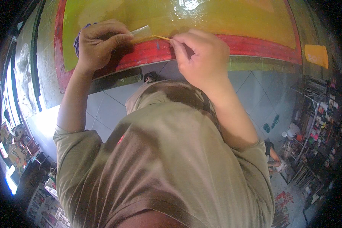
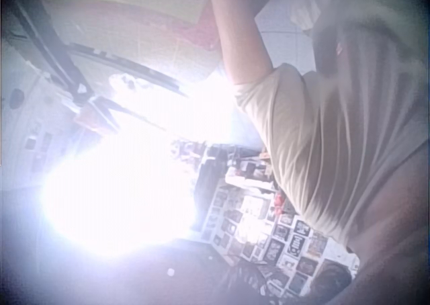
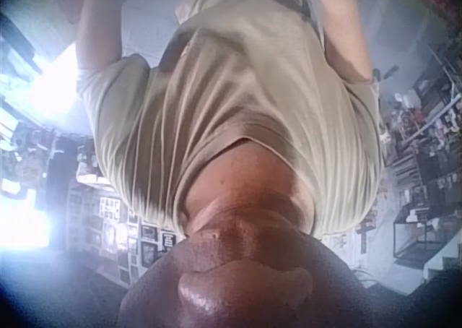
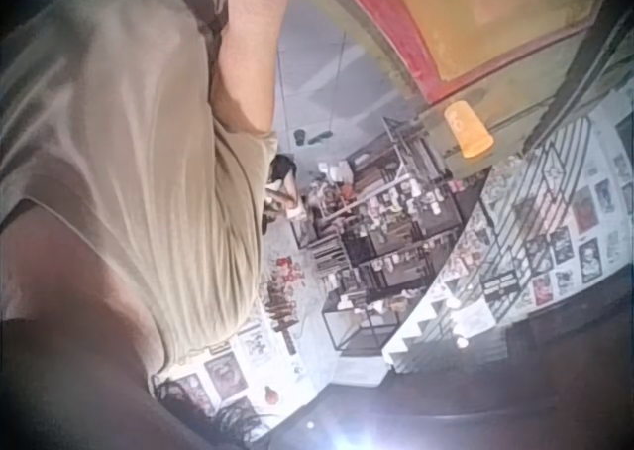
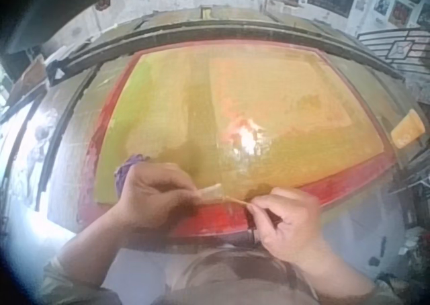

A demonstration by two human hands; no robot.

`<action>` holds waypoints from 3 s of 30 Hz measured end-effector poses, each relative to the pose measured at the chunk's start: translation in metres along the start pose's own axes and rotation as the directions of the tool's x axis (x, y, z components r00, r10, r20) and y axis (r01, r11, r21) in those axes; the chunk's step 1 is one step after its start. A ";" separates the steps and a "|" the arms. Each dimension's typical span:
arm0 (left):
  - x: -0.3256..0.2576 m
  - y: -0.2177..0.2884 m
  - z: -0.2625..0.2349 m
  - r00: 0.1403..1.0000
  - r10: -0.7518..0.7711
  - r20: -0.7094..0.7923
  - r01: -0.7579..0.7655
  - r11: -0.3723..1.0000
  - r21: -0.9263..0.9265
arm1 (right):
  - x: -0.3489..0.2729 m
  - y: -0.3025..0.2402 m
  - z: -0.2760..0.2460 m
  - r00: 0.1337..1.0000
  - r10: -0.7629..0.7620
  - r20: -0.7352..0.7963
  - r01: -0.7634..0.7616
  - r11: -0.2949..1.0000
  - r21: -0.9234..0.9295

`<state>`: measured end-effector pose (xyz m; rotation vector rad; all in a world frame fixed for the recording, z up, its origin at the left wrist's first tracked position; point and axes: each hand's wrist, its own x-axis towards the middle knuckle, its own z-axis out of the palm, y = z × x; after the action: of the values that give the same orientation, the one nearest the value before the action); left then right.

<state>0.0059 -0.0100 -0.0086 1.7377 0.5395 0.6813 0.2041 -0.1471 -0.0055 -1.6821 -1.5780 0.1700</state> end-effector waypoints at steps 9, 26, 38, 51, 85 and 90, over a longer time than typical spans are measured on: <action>0.001 -0.002 -0.001 0.997 0.078 -0.014 -0.077 0.995 0.065 | 0.010 0.003 -0.008 0.995 -0.068 0.074 0.059 0.991 0.119; 0.000 0.001 0.001 0.998 0.054 -0.022 -0.054 0.998 0.012 | 0.017 -0.015 0.024 0.991 -0.133 0.033 0.132 0.990 0.046; -0.001 -0.002 0.002 0.995 0.087 -0.058 -0.085 0.996 0.033 | 0.011 -0.004 0.006 0.999 -0.042 -0.007 0.042 0.999 0.028; -0.001 -0.002 0.000 0.997 0.057 -0.044 -0.055 0.998 0.043 | 0.016 -0.012 0.014 0.997 -0.072 0.019 0.072 0.997 0.019; 0.000 -0.004 0.000 0.992 0.112 -0.049 -0.110 0.993 0.038 | 0.021 -0.009 0.016 0.992 -0.109 0.056 0.107 0.993 0.048; -0.001 -0.001 -0.001 0.994 0.093 -0.049 -0.090 0.995 0.049 | 0.024 -0.015 0.026 0.990 -0.120 0.071 0.116 0.992 0.054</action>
<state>0.0046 -0.0093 -0.0093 1.8014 0.5174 0.7853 0.1822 -0.1160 -0.0036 -1.5556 -1.7096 0.2112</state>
